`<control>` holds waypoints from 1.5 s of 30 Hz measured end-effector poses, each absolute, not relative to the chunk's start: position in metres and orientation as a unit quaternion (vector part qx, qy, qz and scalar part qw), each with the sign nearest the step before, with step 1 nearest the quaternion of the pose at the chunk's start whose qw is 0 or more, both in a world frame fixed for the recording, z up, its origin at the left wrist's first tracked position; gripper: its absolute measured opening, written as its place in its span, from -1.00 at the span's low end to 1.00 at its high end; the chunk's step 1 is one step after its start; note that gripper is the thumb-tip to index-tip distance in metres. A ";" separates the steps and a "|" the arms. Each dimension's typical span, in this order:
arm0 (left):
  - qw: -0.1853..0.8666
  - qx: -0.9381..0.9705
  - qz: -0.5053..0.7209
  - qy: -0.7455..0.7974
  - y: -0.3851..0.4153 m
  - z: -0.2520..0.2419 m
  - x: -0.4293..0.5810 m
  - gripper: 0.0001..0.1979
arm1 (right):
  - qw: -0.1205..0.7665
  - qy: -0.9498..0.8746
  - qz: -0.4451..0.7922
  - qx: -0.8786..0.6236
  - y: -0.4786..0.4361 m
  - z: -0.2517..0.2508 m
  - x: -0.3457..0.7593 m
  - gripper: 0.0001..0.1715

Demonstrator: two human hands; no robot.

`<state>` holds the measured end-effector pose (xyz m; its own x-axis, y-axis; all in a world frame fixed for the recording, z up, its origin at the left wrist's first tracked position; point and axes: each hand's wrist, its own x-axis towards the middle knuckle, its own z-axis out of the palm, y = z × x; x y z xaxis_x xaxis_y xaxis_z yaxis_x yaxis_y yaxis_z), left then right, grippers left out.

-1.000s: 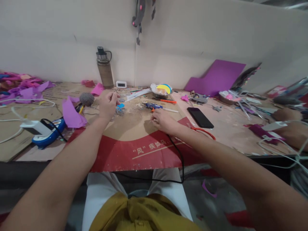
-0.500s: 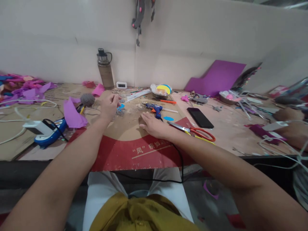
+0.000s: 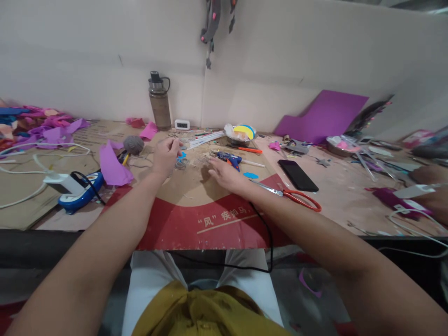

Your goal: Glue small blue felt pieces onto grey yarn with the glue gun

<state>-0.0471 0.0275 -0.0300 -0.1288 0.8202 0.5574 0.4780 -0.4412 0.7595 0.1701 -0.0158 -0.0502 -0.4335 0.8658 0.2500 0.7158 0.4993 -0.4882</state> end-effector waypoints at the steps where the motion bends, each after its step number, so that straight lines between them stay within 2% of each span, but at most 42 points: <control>1: 0.155 0.640 0.558 0.505 0.028 -0.030 -0.047 -0.72 | 0.196 -0.847 0.149 -0.471 -0.020 -0.051 0.167 -0.46; 3: 0.155 0.637 0.562 0.504 0.029 -0.030 -0.049 -0.73 | 0.133 -0.887 0.163 -0.412 -0.046 -0.047 0.159 -0.26; 4: 0.154 0.638 0.564 0.502 0.029 -0.030 -0.049 -0.73 | 0.121 -0.907 0.187 -0.357 -0.064 -0.042 0.155 -0.23; 8: 0.143 0.645 0.563 0.497 0.030 -0.029 -0.049 -0.71 | 0.084 -0.920 0.366 -0.111 -0.120 -0.013 0.153 -0.47; 11: 0.128 0.649 0.556 0.504 0.026 -0.027 -0.047 -0.71 | 0.157 -0.896 0.377 -0.172 -0.107 -0.007 0.158 -0.56; 13: 0.122 0.650 0.552 0.508 0.024 -0.026 -0.047 -0.71 | 0.206 -0.887 0.307 -0.278 -0.083 -0.015 0.159 -0.54; 15: 0.123 0.648 0.553 0.509 0.023 -0.025 -0.047 -0.71 | 0.190 -0.888 0.235 -0.346 -0.067 -0.026 0.155 -0.48; 17: 0.130 0.645 0.557 0.507 0.024 -0.025 -0.048 -0.71 | 0.149 -0.912 0.203 -0.323 -0.072 -0.034 0.148 -0.35; 19: 0.135 0.643 0.561 0.503 0.026 -0.026 -0.050 -0.72 | 0.127 -0.944 0.230 -0.199 -0.094 -0.033 0.141 -0.24; 21: 0.138 0.642 0.565 0.500 0.028 -0.027 -0.050 -0.73 | 0.088 -0.944 0.314 -0.055 -0.116 -0.023 0.137 -0.46; 23: 0.140 0.642 0.564 0.500 0.028 -0.028 -0.050 -0.73 | 0.084 -0.916 0.391 -0.030 -0.119 -0.012 0.139 -0.63; 25: 0.140 0.642 0.561 0.503 0.027 -0.027 -0.050 -0.72 | 0.158 -0.900 0.379 -0.149 -0.099 -0.007 0.146 -0.65; 27: 0.135 0.645 0.557 0.506 0.026 -0.026 -0.049 -0.72 | 0.262 -0.874 0.274 -0.305 -0.062 -0.009 0.155 -0.71; 29: 0.128 0.647 0.557 0.506 0.025 -0.025 -0.050 -0.72 | 0.302 -0.849 0.165 -0.401 -0.026 -0.016 0.163 -0.73; 31: 0.128 0.643 0.561 0.506 0.026 -0.025 -0.051 -0.71 | 0.323 -0.829 0.121 -0.440 -0.002 -0.023 0.164 -0.74; 33: 0.143 0.636 0.565 0.506 0.028 -0.026 -0.052 -0.72 | 0.358 -0.803 0.181 -0.441 0.005 -0.029 0.158 -0.80; 35: 0.183 0.628 0.564 0.504 0.029 -0.028 -0.051 -0.75 | 0.414 -0.739 0.326 -0.419 0.003 -0.031 0.148 -0.87; 38: 0.292 0.622 0.547 0.478 0.028 -0.027 -0.044 -0.75 | 0.495 -0.591 0.517 -0.372 -0.005 -0.031 0.133 -0.78; 41: 0.370 0.636 0.519 0.436 0.018 -0.021 -0.032 -0.71 | 0.537 -0.509 0.571 -0.356 -0.007 -0.032 0.128 -0.66; 45: 0.382 0.674 0.479 0.413 0.002 -0.013 -0.017 -0.77 | 0.542 -0.502 0.576 -0.351 -0.004 -0.040 0.130 -0.62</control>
